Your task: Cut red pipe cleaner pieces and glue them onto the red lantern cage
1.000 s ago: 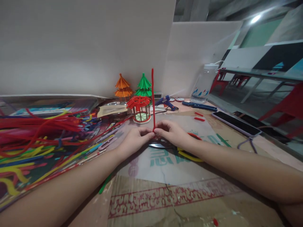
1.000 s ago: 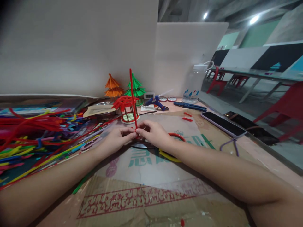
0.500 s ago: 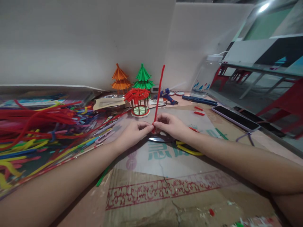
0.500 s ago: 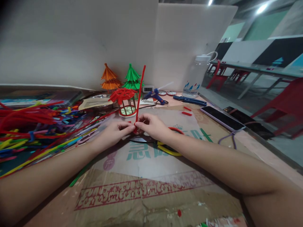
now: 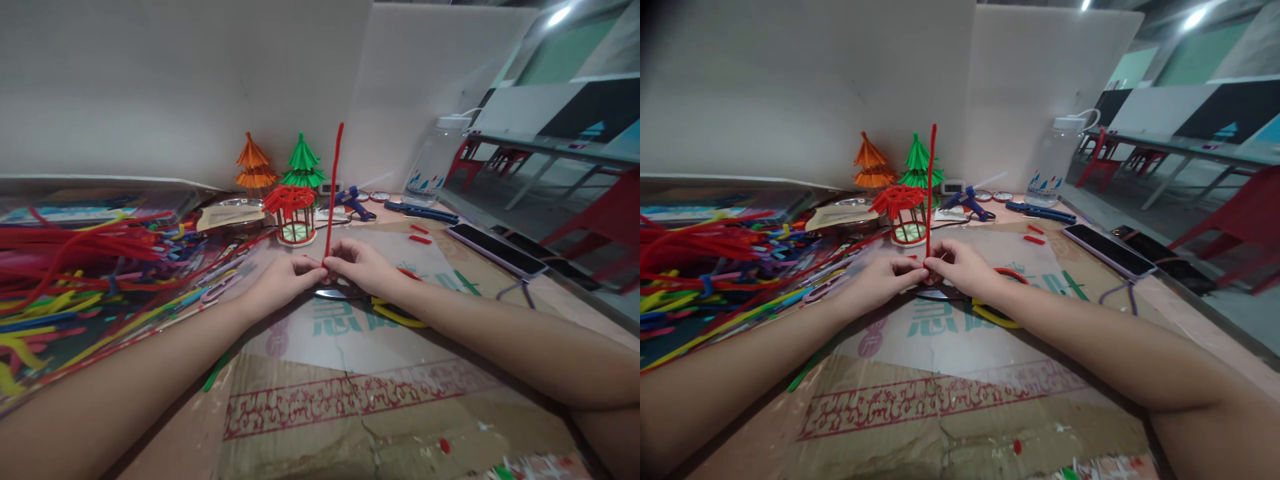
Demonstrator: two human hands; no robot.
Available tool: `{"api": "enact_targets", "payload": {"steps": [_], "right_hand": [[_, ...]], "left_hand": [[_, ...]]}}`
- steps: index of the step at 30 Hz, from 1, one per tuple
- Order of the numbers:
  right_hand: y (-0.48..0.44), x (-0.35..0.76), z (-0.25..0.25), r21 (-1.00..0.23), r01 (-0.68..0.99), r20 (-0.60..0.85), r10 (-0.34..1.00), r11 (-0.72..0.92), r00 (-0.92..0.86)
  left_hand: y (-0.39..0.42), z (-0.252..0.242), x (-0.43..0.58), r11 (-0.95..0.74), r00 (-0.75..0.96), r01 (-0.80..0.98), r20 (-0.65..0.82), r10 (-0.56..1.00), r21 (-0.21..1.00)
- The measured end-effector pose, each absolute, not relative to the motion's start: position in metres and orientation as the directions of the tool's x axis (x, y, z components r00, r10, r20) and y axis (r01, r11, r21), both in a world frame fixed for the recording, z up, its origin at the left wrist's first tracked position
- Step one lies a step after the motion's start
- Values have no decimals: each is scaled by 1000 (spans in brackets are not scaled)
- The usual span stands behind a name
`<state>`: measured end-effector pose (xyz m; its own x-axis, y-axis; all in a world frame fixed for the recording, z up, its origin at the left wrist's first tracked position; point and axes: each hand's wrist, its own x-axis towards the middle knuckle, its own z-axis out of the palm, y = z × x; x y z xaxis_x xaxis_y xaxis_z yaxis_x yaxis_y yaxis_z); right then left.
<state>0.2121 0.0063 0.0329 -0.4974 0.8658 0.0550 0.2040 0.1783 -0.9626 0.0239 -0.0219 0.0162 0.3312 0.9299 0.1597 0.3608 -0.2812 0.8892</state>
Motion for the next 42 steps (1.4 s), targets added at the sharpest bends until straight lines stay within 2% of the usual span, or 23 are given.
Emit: {"api": "enact_targets", "payload": {"steps": [8,16,23,28,42], "right_hand": [[6,212,31,-962,208,53,867,177,-495],[4,214,32,-897,342,80,864,280,-497],[6,213,32,-866,373,134,875,331,-466],[4,214,32,-909,339,58,881,241,-470],[4,214,31,-900,324,101,862,292,-496]], "left_hand": [[-25,23,26,-256,324,354,139,936,900],[-23,16,28,-241,315,293,144,938,925],[-20,14,28,-229,337,262,133,932,938],[-22,16,28,-239,368,246,137,920,939],[-25,21,28,-234,349,308,119,929,922]]}}
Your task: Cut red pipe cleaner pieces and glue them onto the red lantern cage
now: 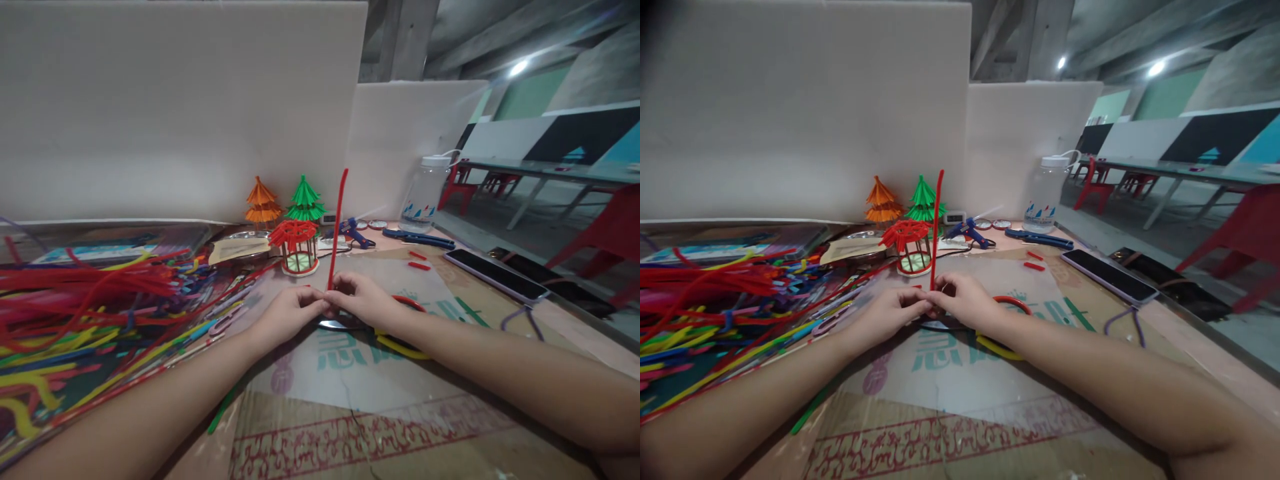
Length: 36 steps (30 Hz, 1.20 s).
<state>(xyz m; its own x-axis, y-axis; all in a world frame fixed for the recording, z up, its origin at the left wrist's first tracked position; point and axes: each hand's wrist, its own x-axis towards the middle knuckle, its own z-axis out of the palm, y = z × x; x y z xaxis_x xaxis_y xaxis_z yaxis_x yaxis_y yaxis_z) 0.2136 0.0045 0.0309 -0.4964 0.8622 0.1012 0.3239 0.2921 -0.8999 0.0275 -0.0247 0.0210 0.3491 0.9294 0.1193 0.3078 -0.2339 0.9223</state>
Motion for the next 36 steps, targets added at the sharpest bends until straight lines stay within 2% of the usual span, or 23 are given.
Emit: {"api": "enact_targets", "payload": {"steps": [8,14,24,28,36], "right_hand": [[5,213,31,-978,161,27,844,133,-535],[6,212,30,-955,244,22,860,169,-509],[7,213,29,-944,250,53,847,215,-528],[7,213,29,-935,257,76,848,243,-525],[5,211,31,-956,230,42,858,184,-511]], "left_hand": [[-22,16,26,-178,352,219,93,931,959],[-19,14,24,-152,372,185,74,925,971],[-12,7,19,-192,409,173,107,906,966],[-14,10,20,-205,403,202,109,909,958],[-21,18,24,-204,361,298,88,929,932]]}}
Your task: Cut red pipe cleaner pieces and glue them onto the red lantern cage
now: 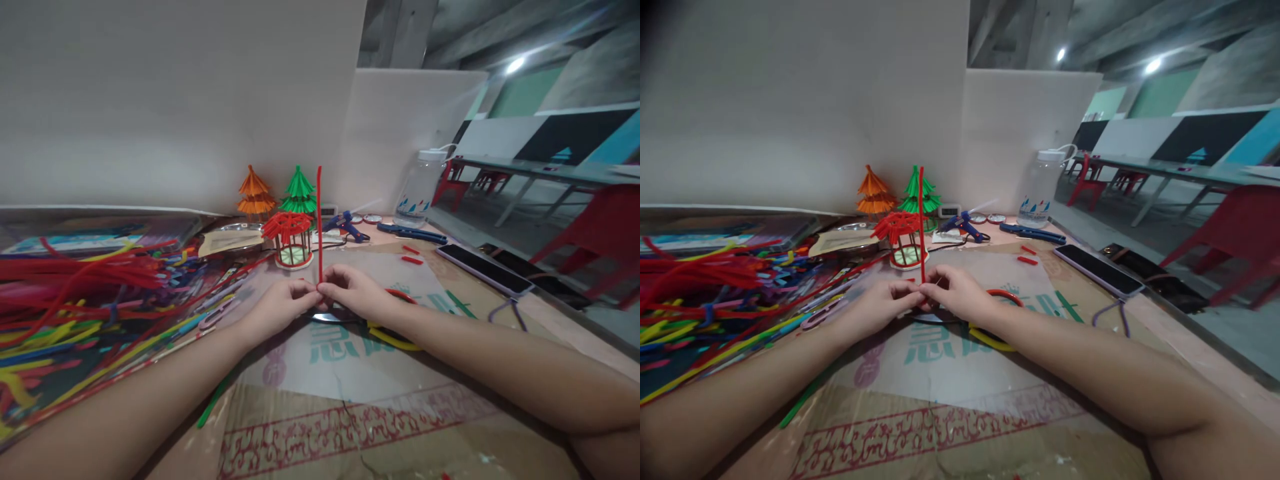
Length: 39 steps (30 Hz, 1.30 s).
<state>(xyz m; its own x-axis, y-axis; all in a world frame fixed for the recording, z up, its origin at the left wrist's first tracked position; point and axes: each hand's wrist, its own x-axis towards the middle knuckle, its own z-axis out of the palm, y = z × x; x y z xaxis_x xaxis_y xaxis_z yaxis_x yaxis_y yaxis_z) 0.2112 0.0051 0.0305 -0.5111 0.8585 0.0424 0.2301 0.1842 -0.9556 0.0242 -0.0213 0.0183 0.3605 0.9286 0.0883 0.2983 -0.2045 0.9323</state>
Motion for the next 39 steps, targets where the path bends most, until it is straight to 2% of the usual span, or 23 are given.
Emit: {"api": "enact_targets", "payload": {"steps": [6,15,22,29,39], "right_hand": [[5,212,31,-945,271,15,855,181,-518],[6,212,31,-963,233,-2,862,135,-506],[2,212,39,-959,252,-15,871,126,-491],[4,212,33,-963,234,1,869,135,-495],[5,212,34,-973,206,-14,871,101,-491]], "left_hand": [[-24,20,27,-224,349,352,94,932,909],[-18,20,25,-212,354,266,109,929,940],[-19,20,23,-186,362,305,66,930,934],[-21,21,25,-166,370,244,66,927,956],[-22,21,26,-141,341,258,47,939,956]]}}
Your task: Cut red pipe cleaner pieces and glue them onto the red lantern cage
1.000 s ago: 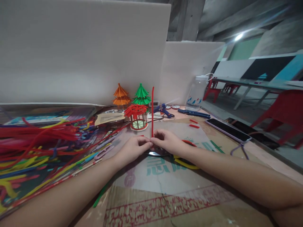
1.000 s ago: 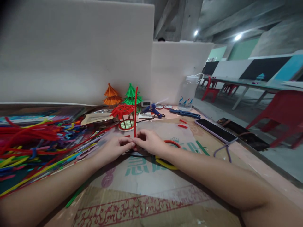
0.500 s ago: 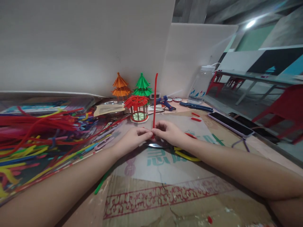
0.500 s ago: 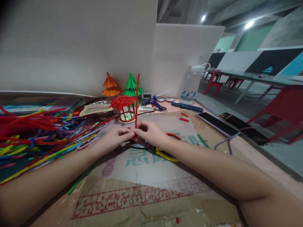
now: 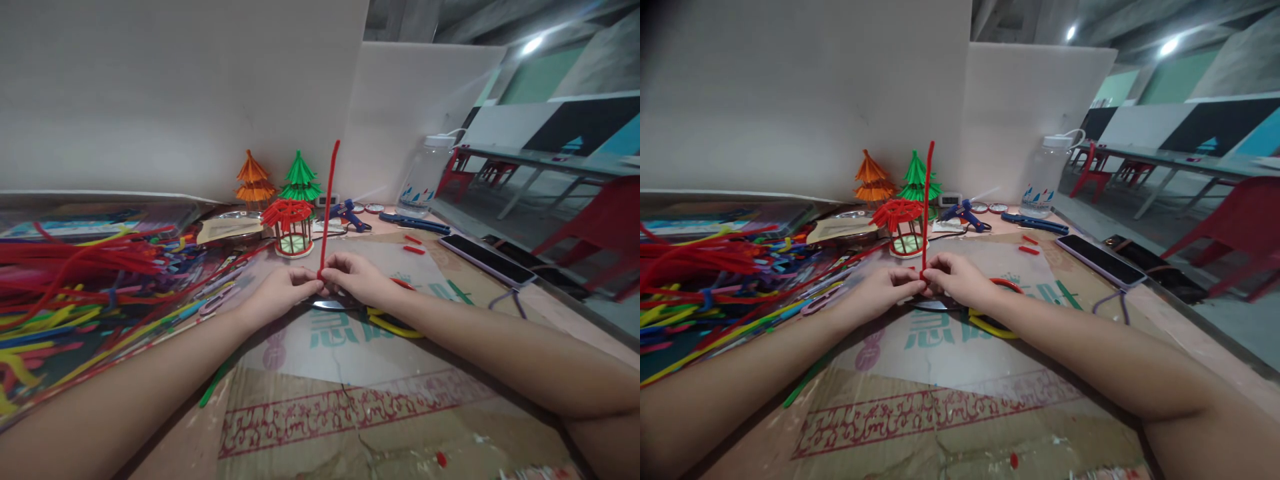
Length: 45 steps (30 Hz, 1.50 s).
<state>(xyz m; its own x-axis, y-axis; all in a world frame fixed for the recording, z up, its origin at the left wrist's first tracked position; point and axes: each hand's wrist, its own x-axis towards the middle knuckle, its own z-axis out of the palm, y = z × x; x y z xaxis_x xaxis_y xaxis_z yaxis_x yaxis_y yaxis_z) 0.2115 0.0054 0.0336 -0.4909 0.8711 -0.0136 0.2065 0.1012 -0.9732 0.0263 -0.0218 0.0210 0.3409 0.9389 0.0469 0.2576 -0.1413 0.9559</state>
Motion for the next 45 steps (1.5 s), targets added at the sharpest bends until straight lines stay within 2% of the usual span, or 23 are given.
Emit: {"api": "enact_targets", "payload": {"steps": [25,28,30,33,37,42,45], "right_hand": [[2,210,33,-973,199,-4,857,115,-515],[5,213,36,-959,221,29,836,178,-548],[8,219,43,-912,260,109,800,316,-591],[9,237,60,-741,404,157,723,537,-673],[1,272,80,-519,598,24,710,611,-704],[-11,300,95,-353,672,-216,643,651,-735],[-13,305,92,-275,653,-201,622,705,-757]], "left_hand": [[-18,12,24,-173,349,213,91,933,961],[-18,13,25,-160,350,193,85,933,968],[-20,15,26,-146,342,193,73,937,970],[-21,16,27,-118,321,207,46,946,971],[-22,16,28,-44,295,165,-6,956,985],[-22,16,29,-24,285,138,-17,958,990],[-22,16,30,-20,261,145,-19,965,989]]}}
